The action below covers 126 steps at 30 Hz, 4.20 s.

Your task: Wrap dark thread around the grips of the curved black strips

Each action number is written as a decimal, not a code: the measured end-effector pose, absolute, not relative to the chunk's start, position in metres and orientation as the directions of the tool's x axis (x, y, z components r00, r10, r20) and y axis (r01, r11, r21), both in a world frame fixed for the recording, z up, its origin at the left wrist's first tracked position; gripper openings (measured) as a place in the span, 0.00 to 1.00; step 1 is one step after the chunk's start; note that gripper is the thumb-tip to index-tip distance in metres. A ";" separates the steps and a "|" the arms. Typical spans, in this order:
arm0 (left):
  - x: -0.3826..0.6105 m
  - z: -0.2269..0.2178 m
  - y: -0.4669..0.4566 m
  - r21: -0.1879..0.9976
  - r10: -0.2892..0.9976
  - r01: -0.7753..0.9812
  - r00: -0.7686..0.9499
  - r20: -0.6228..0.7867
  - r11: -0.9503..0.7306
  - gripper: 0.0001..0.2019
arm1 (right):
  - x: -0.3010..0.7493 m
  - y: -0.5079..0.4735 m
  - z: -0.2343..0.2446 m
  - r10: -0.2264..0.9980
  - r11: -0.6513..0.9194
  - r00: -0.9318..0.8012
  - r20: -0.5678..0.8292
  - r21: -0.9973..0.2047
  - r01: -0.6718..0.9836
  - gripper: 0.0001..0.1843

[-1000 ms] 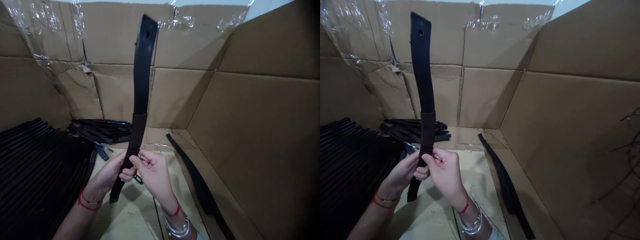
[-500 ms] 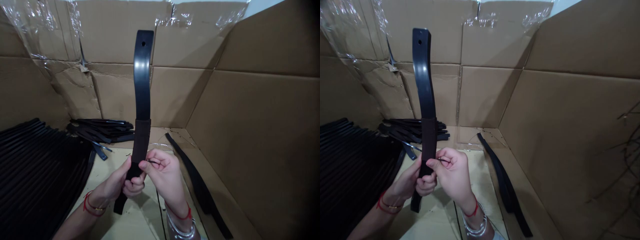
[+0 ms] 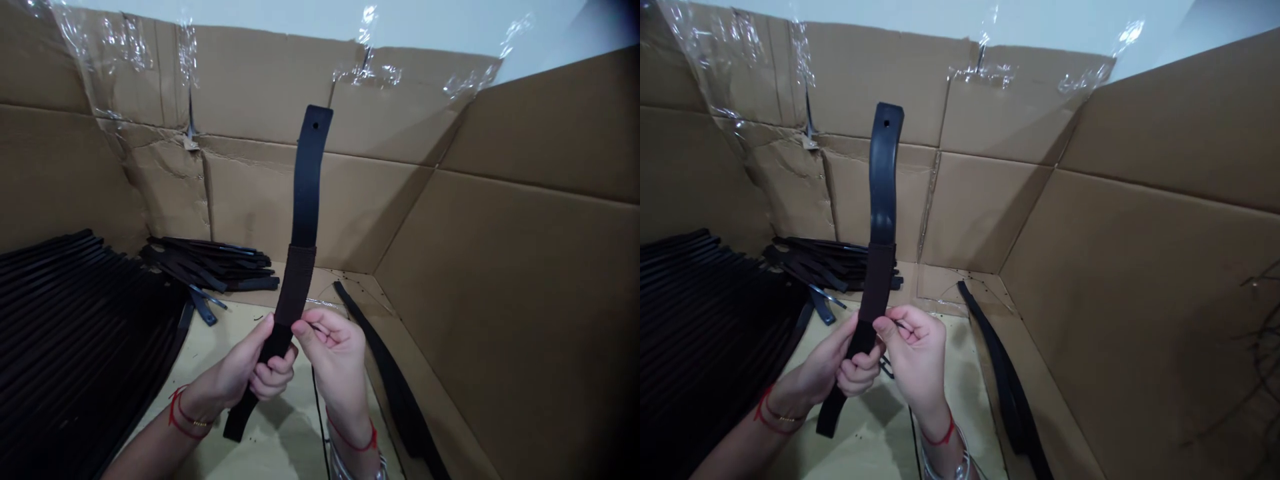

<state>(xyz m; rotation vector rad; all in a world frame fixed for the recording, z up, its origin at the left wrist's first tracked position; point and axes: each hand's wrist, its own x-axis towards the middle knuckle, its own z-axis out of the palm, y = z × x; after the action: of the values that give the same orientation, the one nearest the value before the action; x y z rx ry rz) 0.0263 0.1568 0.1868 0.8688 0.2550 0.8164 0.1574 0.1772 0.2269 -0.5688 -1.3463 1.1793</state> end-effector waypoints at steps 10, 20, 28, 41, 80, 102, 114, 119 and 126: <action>0.027 0.190 0.169 0.928 0.986 -0.370 0.127 0.105 -0.052 0.24 | 0.144 0.199 0.211 0.906 0.411 -0.006 0.423 -0.884 -0.221 0.17; 0.013 0.184 0.159 0.902 0.870 -0.382 0.493 0.013 0.203 0.30 | 0.145 0.194 0.208 0.818 0.138 -0.463 0.341 -0.898 -0.417 0.25; 0.029 0.189 0.154 0.968 0.977 -0.204 0.124 0.176 -0.148 0.23 | 0.159 0.198 0.215 0.872 0.173 -0.360 0.330 -0.898 -0.404 0.21; 0.030 0.189 0.155 0.919 0.968 -0.386 0.250 0.013 0.087 0.28 | 0.158 0.207 0.212 0.779 0.057 -0.522 0.347 -0.868 -0.493 0.23; 0.025 0.194 0.152 0.974 0.977 -0.135 0.081 0.195 -0.183 0.29 | 0.147 0.189 0.217 0.850 0.353 -0.237 0.470 -0.842 -0.407 0.16; 0.022 0.189 0.161 0.910 0.916 -0.414 0.363 0.168 -0.003 0.27 | 0.159 0.203 0.213 0.838 0.247 -0.380 0.391 -0.894 -0.373 0.19; 0.021 0.192 0.155 0.938 0.944 0.176 -0.087 0.317 -0.299 0.24 | 0.140 0.196 0.211 0.874 0.240 -0.290 0.390 -0.865 -0.440 0.20; 0.022 0.189 0.157 0.946 0.932 -0.322 0.354 0.074 0.047 0.29 | 0.148 0.192 0.212 0.823 0.221 -0.424 0.379 -0.900 -0.375 0.19; 0.019 0.188 0.166 0.975 0.988 -0.164 -0.056 0.146 -0.153 0.26 | 0.145 0.196 0.216 0.859 0.286 -0.325 0.395 -0.898 -0.334 0.22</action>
<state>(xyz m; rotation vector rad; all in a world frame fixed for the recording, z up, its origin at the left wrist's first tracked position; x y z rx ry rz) 0.0187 0.1655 0.1880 1.1687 1.0393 1.4264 0.1454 0.1964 0.2158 -0.5252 -1.4166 1.3208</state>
